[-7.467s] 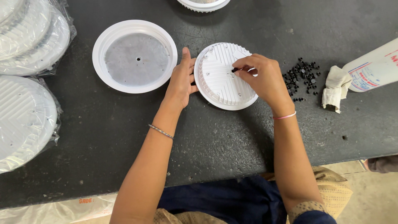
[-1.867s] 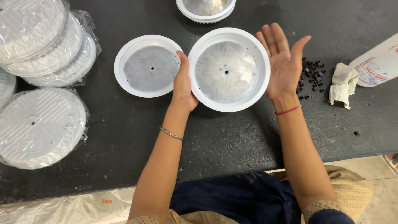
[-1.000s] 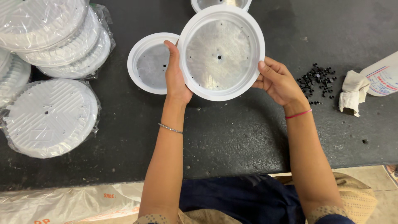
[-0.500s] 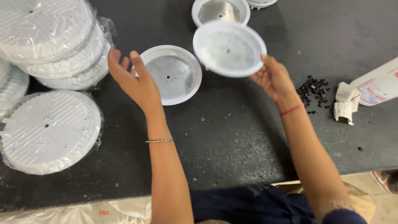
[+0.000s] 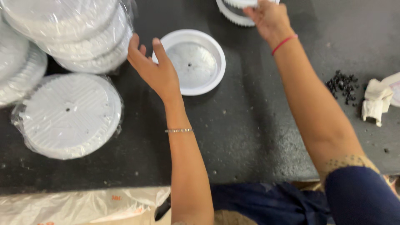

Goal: The person unpacks a white plastic component from a plastic bag, wipes its interior with a cloth, places small black beads into the center hole, and then stacks the component with others. The process is repeated for multiple components.

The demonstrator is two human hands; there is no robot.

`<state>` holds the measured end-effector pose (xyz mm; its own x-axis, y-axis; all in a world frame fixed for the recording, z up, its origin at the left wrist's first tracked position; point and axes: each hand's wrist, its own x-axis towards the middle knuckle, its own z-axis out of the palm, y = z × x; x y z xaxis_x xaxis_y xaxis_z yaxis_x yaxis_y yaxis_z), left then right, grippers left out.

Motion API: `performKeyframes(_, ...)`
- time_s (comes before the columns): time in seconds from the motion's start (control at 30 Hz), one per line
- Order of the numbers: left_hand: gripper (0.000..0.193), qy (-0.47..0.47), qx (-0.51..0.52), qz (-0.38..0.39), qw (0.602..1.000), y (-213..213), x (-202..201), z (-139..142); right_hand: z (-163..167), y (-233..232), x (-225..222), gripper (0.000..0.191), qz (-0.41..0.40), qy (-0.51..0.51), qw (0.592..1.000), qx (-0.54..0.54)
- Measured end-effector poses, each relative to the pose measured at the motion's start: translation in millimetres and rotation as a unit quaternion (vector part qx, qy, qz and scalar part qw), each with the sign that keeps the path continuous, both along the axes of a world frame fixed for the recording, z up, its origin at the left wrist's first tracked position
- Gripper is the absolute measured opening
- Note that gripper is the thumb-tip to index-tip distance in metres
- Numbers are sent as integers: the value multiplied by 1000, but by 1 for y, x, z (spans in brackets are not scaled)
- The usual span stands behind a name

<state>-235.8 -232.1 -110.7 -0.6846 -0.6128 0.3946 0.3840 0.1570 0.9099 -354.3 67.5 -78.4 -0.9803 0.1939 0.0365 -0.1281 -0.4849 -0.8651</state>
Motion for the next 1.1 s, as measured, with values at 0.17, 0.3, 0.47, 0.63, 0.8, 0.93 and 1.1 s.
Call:
performKeyframes(0.17,44,-10,11,-6,1000,-3,-2,7,-1,-4,-1,29,-36,-38,998,-34)
performKeyframes(0.3,42,-22,16,-1,1000,-5,1,4,-7,-3,2,31,-36,-49,997,-42)
performKeyframes(0.47,40,-23,13,-2,1000,-7,-1,7,-7,-7,5,31,-37,-61,997,7)
performKeyframes(0.63,40,-31,24,-8,999,-8,3,9,-7,-9,9,32,-87,-79,991,67)
performKeyframes(0.8,39,-44,19,2,999,-10,-1,5,-17,2,5,33,-72,-95,987,111)
performKeyframes(0.93,41,-17,111,-36,993,-18,-10,-7,-23,6,10,40,-31,-90,988,122)
performKeyframes(1.1,60,-82,275,-68,956,-32,-25,-30,-29,-23,52,53,92,-150,952,251)
